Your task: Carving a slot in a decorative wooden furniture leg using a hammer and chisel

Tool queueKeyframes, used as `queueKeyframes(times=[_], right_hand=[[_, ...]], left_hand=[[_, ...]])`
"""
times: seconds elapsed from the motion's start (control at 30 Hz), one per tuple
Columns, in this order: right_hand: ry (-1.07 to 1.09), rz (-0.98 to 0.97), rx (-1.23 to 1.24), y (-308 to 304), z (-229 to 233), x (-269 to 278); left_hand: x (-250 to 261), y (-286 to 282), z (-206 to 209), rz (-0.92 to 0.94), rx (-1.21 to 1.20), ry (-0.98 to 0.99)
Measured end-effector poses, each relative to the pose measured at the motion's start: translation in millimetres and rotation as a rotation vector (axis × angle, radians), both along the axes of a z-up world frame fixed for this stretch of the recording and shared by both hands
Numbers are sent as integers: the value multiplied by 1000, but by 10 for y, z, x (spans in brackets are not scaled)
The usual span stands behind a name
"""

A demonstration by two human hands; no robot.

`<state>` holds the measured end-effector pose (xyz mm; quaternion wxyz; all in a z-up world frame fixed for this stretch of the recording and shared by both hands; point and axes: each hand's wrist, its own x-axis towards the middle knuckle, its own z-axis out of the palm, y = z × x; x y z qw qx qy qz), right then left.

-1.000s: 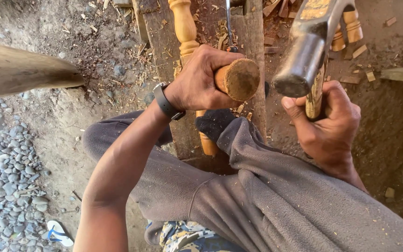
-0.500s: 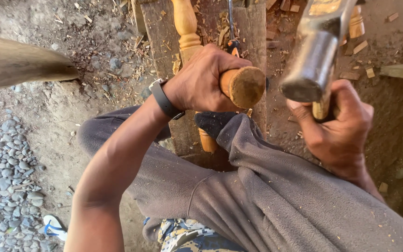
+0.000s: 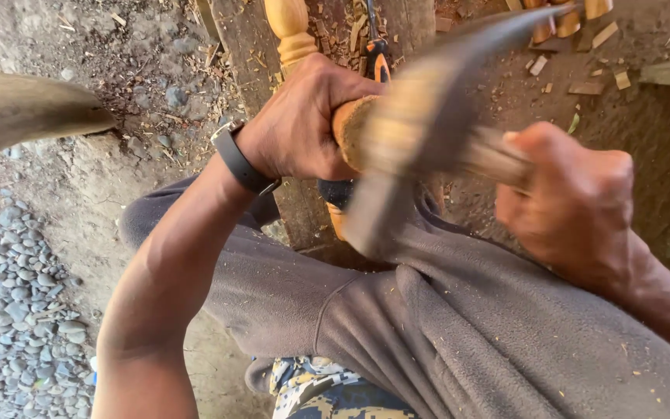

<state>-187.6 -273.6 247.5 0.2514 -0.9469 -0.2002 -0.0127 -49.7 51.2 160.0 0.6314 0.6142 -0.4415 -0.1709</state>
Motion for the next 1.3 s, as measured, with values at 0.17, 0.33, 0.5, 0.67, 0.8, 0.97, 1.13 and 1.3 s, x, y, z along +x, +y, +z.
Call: queueKeyframes(times=[0.17, 0.33, 0.5, 0.67, 0.8, 0.97, 1.13, 1.3], right_hand=[[14, 25, -270, 136, 318, 170], [-22, 77, -210, 119, 71, 131], [-64, 32, -372, 101, 174, 154], [-105, 110, -514, 113, -156, 99], [-15, 129, -382, 158, 180, 252], [-155, 85, 67, 114, 164, 153], [38, 121, -383, 268, 104, 230], [-16, 39, -293, 301, 79, 182]], left_hand=[[-13, 60, -210, -84, -54, 222], [-37, 123, -57, -31, 28, 207], [-1, 148, -114, -35, -32, 266], [-30, 212, -159, 46, 38, 217], [-23, 228, -241, 0, -19, 249], [-63, 224, -351, -34, -27, 298], [-110, 154, -475, 31, -88, 266], [-12, 77, -459, 104, -128, 266]])
